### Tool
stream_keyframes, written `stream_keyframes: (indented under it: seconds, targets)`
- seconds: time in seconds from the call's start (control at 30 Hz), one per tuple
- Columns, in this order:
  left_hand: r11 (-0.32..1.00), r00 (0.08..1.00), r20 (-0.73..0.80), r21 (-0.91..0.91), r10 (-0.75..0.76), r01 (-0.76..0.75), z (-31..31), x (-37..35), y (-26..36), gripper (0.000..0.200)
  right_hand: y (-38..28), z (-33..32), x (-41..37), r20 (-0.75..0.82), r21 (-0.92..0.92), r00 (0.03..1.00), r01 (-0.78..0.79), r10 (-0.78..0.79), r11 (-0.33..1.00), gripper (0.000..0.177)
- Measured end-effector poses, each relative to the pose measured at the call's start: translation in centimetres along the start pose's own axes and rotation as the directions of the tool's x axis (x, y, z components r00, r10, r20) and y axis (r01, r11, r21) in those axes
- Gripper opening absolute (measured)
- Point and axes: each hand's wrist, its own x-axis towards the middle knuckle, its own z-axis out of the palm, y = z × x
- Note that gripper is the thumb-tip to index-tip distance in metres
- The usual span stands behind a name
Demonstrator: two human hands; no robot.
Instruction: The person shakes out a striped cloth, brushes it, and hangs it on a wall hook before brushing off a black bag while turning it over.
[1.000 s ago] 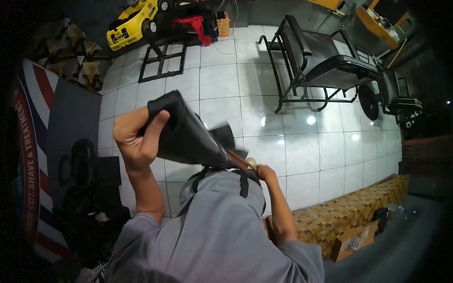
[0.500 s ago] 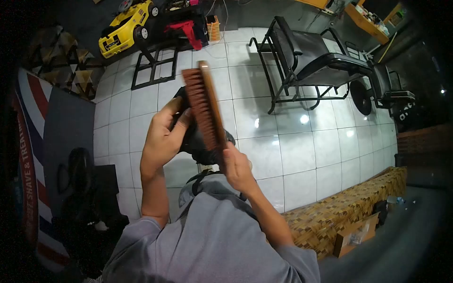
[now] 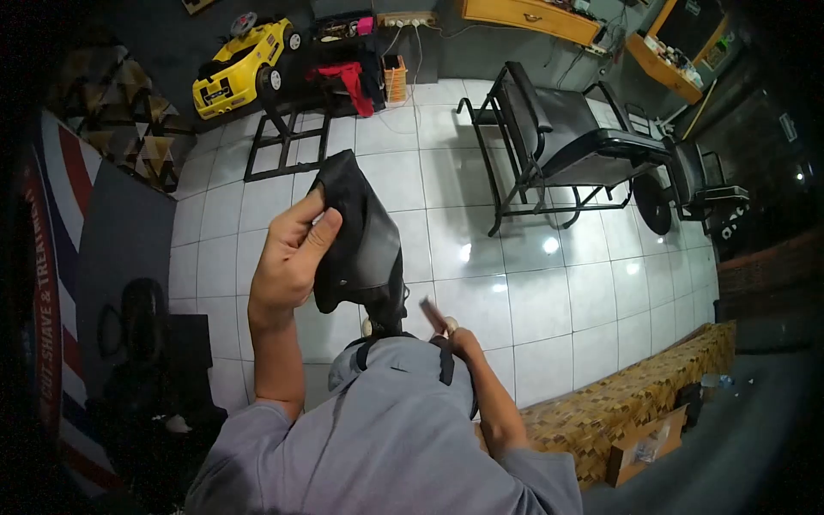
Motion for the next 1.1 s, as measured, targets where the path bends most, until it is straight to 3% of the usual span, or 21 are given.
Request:
stream_keyframes:
  seconds: [0.03,0.07,0.1,0.13,0.17,0.2,0.3,0.37,0.4,0.43,0.53,0.6,0.67,0.73,0.8,0.9,0.93,0.97,1.03,1.1]
  targets:
    - [0.992,0.999,0.041,0.121,-0.032,0.027,-0.5,-0.2,-0.2,0.025,-0.1,0.4,0.8,-0.105,0.145,0.994,-0.002,0.017,0.99,0.056]
    - [0.992,0.998,0.052,0.119,-0.04,0.034,-0.4,-0.2,-0.5,0.025,-1.6,-0.5,1.1,-0.21,0.283,0.977,0.013,0.048,0.959,0.056]
    - [0.992,0.997,0.063,0.119,-0.049,0.041,-0.2,-0.2,-0.6,0.026,-2.8,-1.7,1.2,-0.186,0.457,0.983,0.078,0.009,0.886,0.051]
    - [0.991,0.995,0.074,0.119,-0.065,0.056,0.0,-0.2,-0.9,0.027,-6.7,-4.8,-0.7,-0.164,0.618,0.986,0.128,-0.032,0.776,0.047]
    - [0.988,0.99,0.107,0.136,-0.089,0.074,-0.3,-0.4,-1.1,0.039,-10.8,-7.6,-3.3,-0.172,0.765,0.978,0.208,-0.118,0.61,0.046]
    - [0.988,0.994,0.062,0.129,-0.095,0.087,-0.2,-0.4,-1.1,0.035,-14.5,-10.1,-5.8,-0.199,0.872,0.959,0.266,-0.2,0.41,0.045]
    - [0.988,0.996,-0.07,0.139,-0.06,0.069,0.8,-0.2,-1.2,0.025,-21.2,-14.2,-11.0,-0.363,0.828,0.851,0.481,-0.379,0.288,0.046]
    - [0.974,0.994,-0.074,0.217,0.078,-0.06,1.5,0.3,-1.8,0.025,-22.7,-14.6,-10.9,-0.402,0.712,0.824,0.556,-0.4,0.429,0.046]
    - [0.983,0.998,-0.06,0.185,0.011,0.0,1.2,0.4,-1.6,0.026,-23.2,-14.6,-10.8,-0.419,0.643,0.808,0.587,-0.415,0.492,0.046]
    - [0.986,0.997,-0.046,0.155,-0.055,0.062,0.9,0.4,-1.4,0.028,-22.5,-13.3,-9.6,-0.408,0.727,0.837,0.54,-0.365,0.424,0.045]
    - [1.0,0.996,-0.092,0.018,0.009,-0.008,0.6,0.7,-1.2,0.033,-15.7,-8.2,-2.7,-0.394,0.595,0.895,0.423,-0.21,0.684,0.045]
    - [0.996,0.992,-0.119,-0.078,0.037,-0.046,1.2,1.0,-0.6,0.038,-10.1,-4.5,0.6,-0.353,0.348,0.924,0.275,-0.147,0.896,0.045]
    - [0.991,0.99,-0.13,-0.11,0.061,-0.076,1.4,1.4,-0.7,0.039,-0.3,1.8,5.0,-0.209,-0.09,0.953,0.205,-0.22,0.975,0.051]
    - [0.986,0.992,-0.125,-0.163,0.024,-0.044,1.5,1.4,-0.6,0.041,11.1,10.5,9.7,0.13,-0.156,0.957,0.279,-0.26,0.948,0.055]
    - [0.982,0.994,-0.111,-0.191,-0.022,0.0,1.6,1.4,-0.8,0.043,4.6,3.2,4.2,0.247,-0.273,0.967,0.006,0.064,0.962,0.059]
    - [0.977,0.992,-0.095,-0.203,-0.085,0.064,1.4,0.9,-1.1,0.05,-0.9,-0.1,3.1,-0.053,-0.043,0.998,-0.03,0.027,0.999,0.062]
    - [0.98,0.99,-0.107,-0.187,-0.094,0.073,1.4,0.7,-1.6,0.054,-3.4,-2.1,2.5,-0.134,0.108,0.991,-0.003,0.018,0.994,0.064]
    - [0.981,0.991,-0.1,-0.181,-0.092,0.072,1.4,0.6,-1.9,0.057,-5.9,-4.1,1.3,-0.183,0.428,0.983,0.094,-0.015,0.899,0.06]
    - [0.983,0.994,-0.05,-0.158,-0.102,0.093,1.4,0.2,-1.9,0.062,-13.4,-10.8,-3.7,-0.104,0.825,0.98,0.182,-0.173,0.536,0.048]
    - [0.984,0.989,-0.086,-0.138,-0.122,0.109,1.6,0.0,-2.3,0.059,-18.5,-15.1,-8.2,-0.196,0.848,0.929,0.321,-0.313,0.422,0.044]
